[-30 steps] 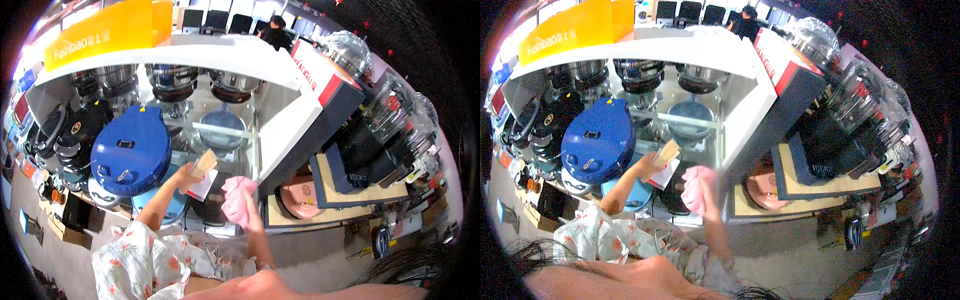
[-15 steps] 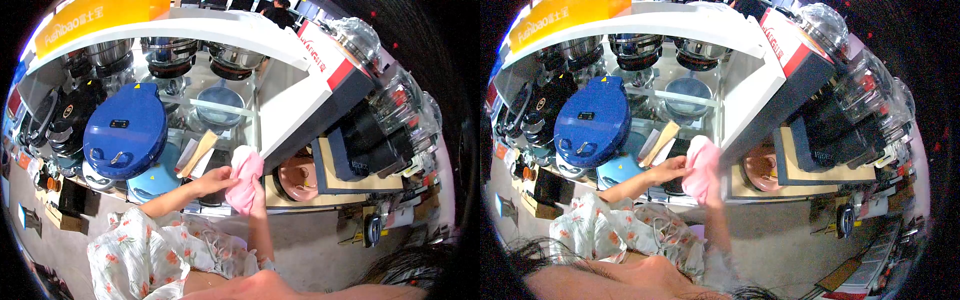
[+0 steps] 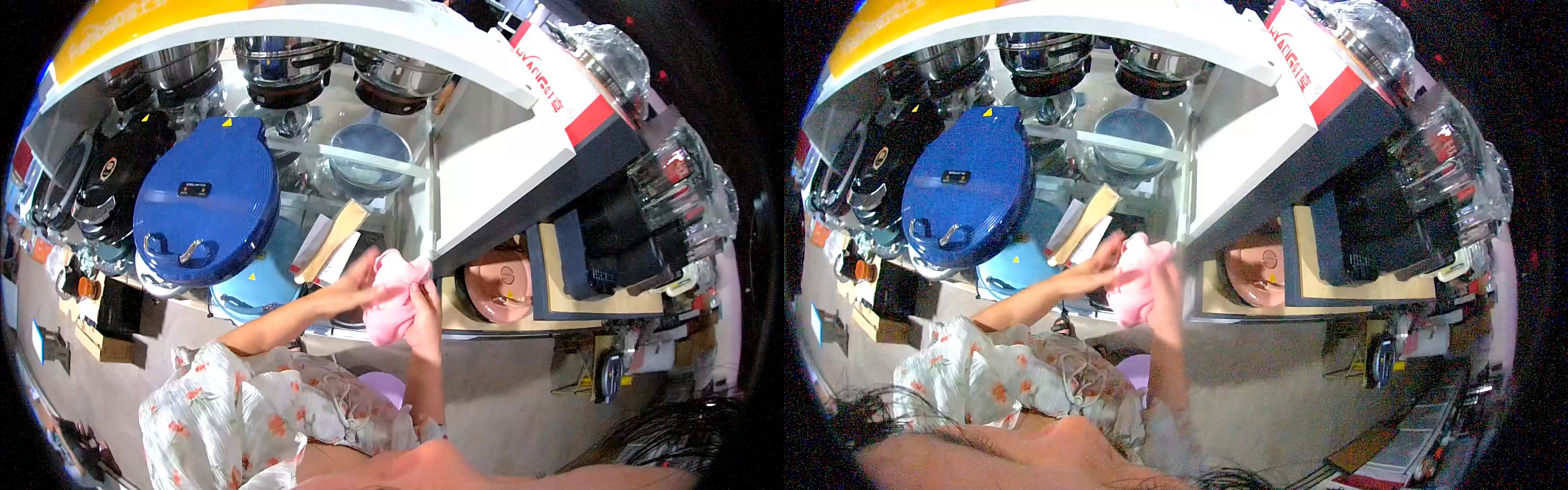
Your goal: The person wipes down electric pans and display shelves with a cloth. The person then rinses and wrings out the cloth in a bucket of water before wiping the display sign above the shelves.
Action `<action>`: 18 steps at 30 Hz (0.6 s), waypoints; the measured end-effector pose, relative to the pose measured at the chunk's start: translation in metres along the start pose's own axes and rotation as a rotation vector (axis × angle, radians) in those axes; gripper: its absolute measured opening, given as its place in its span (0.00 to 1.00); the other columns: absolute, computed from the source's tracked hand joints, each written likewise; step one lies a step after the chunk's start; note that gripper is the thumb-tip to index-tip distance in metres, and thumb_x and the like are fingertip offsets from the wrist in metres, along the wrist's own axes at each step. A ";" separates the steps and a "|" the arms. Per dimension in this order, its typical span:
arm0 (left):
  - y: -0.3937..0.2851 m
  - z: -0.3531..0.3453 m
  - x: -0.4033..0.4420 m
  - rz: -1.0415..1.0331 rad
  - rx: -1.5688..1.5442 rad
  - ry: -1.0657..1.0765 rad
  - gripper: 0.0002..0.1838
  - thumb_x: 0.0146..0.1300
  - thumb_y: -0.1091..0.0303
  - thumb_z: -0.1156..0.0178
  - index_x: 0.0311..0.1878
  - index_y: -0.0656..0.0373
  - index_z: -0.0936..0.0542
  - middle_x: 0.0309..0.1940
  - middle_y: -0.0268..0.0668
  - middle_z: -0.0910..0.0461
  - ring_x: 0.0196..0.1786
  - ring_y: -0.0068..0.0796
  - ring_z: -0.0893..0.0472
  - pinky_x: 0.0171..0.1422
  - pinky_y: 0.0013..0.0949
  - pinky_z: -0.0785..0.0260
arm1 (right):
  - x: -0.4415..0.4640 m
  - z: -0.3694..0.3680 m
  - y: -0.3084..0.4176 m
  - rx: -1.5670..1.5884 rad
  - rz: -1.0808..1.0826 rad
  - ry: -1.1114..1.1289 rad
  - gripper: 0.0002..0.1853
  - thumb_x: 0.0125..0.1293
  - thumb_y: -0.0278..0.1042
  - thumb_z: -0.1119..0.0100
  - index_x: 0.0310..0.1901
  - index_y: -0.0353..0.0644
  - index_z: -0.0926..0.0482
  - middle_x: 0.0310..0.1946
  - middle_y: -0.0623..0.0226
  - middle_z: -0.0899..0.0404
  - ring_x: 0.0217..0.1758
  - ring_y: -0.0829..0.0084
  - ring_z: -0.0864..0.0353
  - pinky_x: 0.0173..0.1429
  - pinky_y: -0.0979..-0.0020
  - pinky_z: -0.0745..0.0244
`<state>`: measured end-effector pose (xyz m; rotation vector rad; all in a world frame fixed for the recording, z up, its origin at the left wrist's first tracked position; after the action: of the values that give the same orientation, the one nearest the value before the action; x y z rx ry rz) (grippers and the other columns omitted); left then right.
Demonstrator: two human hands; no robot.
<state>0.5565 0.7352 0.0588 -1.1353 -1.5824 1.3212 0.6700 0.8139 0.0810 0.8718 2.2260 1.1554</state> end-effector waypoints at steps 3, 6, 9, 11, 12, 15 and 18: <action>0.007 -0.014 -0.014 0.317 -0.263 0.119 0.33 0.62 0.51 0.37 0.62 0.62 0.35 0.43 0.34 0.25 0.37 0.18 0.26 0.42 0.25 0.30 | 0.006 0.001 0.013 -0.506 0.125 -0.202 0.24 0.67 0.28 0.45 0.62 0.36 0.38 0.54 0.61 0.27 0.50 0.71 0.25 0.55 0.71 0.30; 0.004 0.012 -0.010 0.353 -0.453 -0.183 0.25 0.65 0.47 0.43 0.53 0.59 0.28 0.33 0.27 0.26 0.27 0.12 0.31 0.28 0.19 0.38 | -0.015 -0.061 0.056 -1.063 0.632 -0.209 0.40 0.57 0.40 0.34 0.66 0.35 0.43 0.61 0.49 0.38 0.63 0.58 0.36 0.67 0.55 0.41; -0.048 0.018 -0.013 0.251 -0.556 -0.137 0.27 0.70 0.45 0.54 0.59 0.58 0.30 0.45 0.35 0.28 0.46 0.25 0.27 0.48 0.29 0.31 | -0.018 -0.120 0.042 -1.025 0.703 0.118 0.39 0.55 0.36 0.33 0.65 0.33 0.40 0.69 0.49 0.45 0.66 0.57 0.37 0.67 0.56 0.40; -0.086 0.037 -0.011 -0.242 0.057 0.008 0.24 0.71 0.51 0.53 0.61 0.58 0.30 0.53 0.40 0.32 0.60 0.32 0.36 0.60 0.34 0.37 | -0.010 -0.126 0.053 -0.518 0.543 0.121 0.30 0.56 0.20 0.40 0.62 0.37 0.35 0.65 0.56 0.37 0.68 0.64 0.38 0.68 0.64 0.38; -0.092 0.039 -0.012 -0.244 0.090 0.130 0.24 0.68 0.55 0.47 0.63 0.58 0.30 0.56 0.42 0.34 0.65 0.35 0.41 0.62 0.35 0.38 | -0.008 -0.121 0.071 -0.550 0.513 -0.068 0.25 0.58 0.19 0.42 0.59 0.37 0.32 0.60 0.58 0.30 0.62 0.67 0.31 0.65 0.67 0.34; -0.150 0.052 -0.039 -0.411 0.207 0.059 0.27 0.64 0.59 0.41 0.64 0.57 0.31 0.58 0.43 0.35 0.64 0.34 0.38 0.61 0.35 0.37 | -0.012 -0.160 0.184 -0.780 1.042 -0.155 0.20 0.61 0.20 0.43 0.56 0.35 0.30 0.54 0.58 0.27 0.57 0.68 0.28 0.64 0.66 0.34; -0.142 0.062 -0.047 -0.342 0.171 0.071 0.28 0.62 0.61 0.38 0.64 0.56 0.31 0.58 0.41 0.35 0.58 0.33 0.30 0.58 0.35 0.35 | 0.011 -0.204 0.286 -1.179 1.494 -0.260 0.22 0.58 0.31 0.35 0.53 0.34 0.26 0.55 0.55 0.26 0.58 0.59 0.28 0.65 0.62 0.36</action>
<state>0.4905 0.6623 0.1881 -0.7593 -1.5009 1.1495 0.6178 0.8384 0.4275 1.8326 0.0715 2.2495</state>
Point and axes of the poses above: each hand's wrist, its own x-axis towards the middle knuckle, its own z-axis out of the back of the hand, y = z × x, the point moved 8 cm from there along x, towards the middle knuckle
